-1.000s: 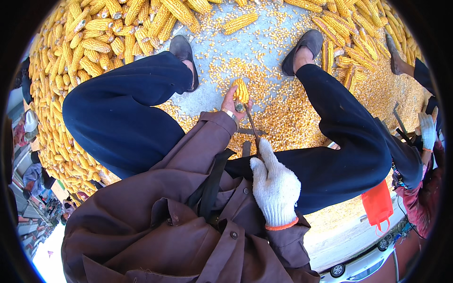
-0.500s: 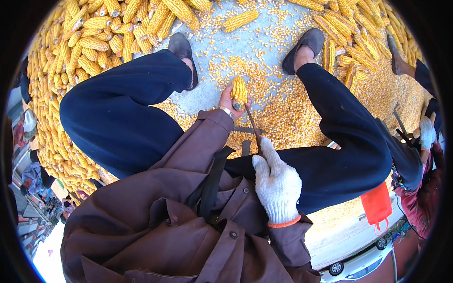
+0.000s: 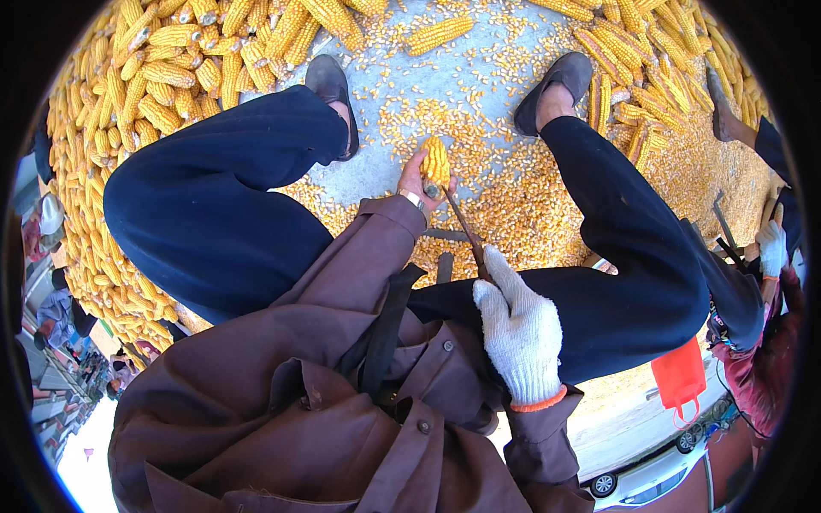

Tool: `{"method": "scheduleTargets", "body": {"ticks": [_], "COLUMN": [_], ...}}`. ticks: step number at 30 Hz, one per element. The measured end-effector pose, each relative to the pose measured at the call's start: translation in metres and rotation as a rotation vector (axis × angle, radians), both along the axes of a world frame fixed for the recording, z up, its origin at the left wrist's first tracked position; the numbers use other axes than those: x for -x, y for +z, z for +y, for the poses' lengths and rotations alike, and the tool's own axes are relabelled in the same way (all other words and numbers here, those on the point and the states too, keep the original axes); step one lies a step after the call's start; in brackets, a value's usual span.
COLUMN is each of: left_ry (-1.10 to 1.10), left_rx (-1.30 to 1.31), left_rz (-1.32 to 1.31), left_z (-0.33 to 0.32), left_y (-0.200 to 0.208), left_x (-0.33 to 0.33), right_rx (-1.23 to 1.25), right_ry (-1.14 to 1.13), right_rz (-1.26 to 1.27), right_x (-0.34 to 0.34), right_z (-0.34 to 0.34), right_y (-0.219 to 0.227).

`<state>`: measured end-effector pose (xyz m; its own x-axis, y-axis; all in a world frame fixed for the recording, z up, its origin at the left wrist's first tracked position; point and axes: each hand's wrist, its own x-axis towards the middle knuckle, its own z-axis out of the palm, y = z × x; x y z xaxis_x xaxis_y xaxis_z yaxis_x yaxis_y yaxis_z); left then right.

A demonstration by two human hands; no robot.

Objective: The person sits on the ground and uses a knife to remove kernels from corn cobs. They hold the cob with one hand and scrape the kernels off with the other, working on multiple cobs in sequence.

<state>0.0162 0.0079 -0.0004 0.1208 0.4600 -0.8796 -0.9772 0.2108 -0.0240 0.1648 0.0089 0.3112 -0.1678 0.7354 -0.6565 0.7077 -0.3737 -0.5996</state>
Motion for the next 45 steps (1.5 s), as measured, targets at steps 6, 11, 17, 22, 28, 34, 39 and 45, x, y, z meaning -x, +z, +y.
{"method": "scheduleTargets", "body": {"ticks": [6, 11, 17, 22, 28, 34, 39, 45], "left_ry": [-0.006, 0.043, 0.063, 0.039, -0.016, 0.053, 0.019, 0.054], "left_rx": [-0.011, -0.011, -0.003, 0.020, 0.024, -0.064, -0.046, -0.004], "left_rz": [0.009, 0.000, 0.010, 0.005, 0.039, 0.036, 0.153, 0.120], "left_z": [0.002, 0.006, 0.011, 0.015, 0.011, 0.002, 0.016, 0.024], "left_y": [0.001, 0.009, 0.018, 0.024, -0.001, -0.038, -0.025, -0.010], "left_x": [-0.002, -0.003, -0.006, -0.006, -0.011, -0.018, -0.037, -0.032], "right_rx": [-0.092, -0.213, -0.165, -0.283, -0.347, -0.338, -0.068, 0.219], "right_ry": [0.068, 0.057, 0.026, 0.221, 0.470, -0.008, -0.167, -0.555], "right_rz": [-0.087, -0.036, -0.101, -0.345, -0.642, -0.123, -0.183, 0.006], "right_x": [0.003, 0.006, 0.007, 0.014, 0.030, 0.032, 0.037, 0.028], "right_z": [-0.008, -0.013, -0.018, -0.030, -0.041, -0.034, -0.036, -0.030], "right_y": [0.003, 0.001, -0.003, -0.004, -0.007, -0.012, -0.011, -0.006]}}
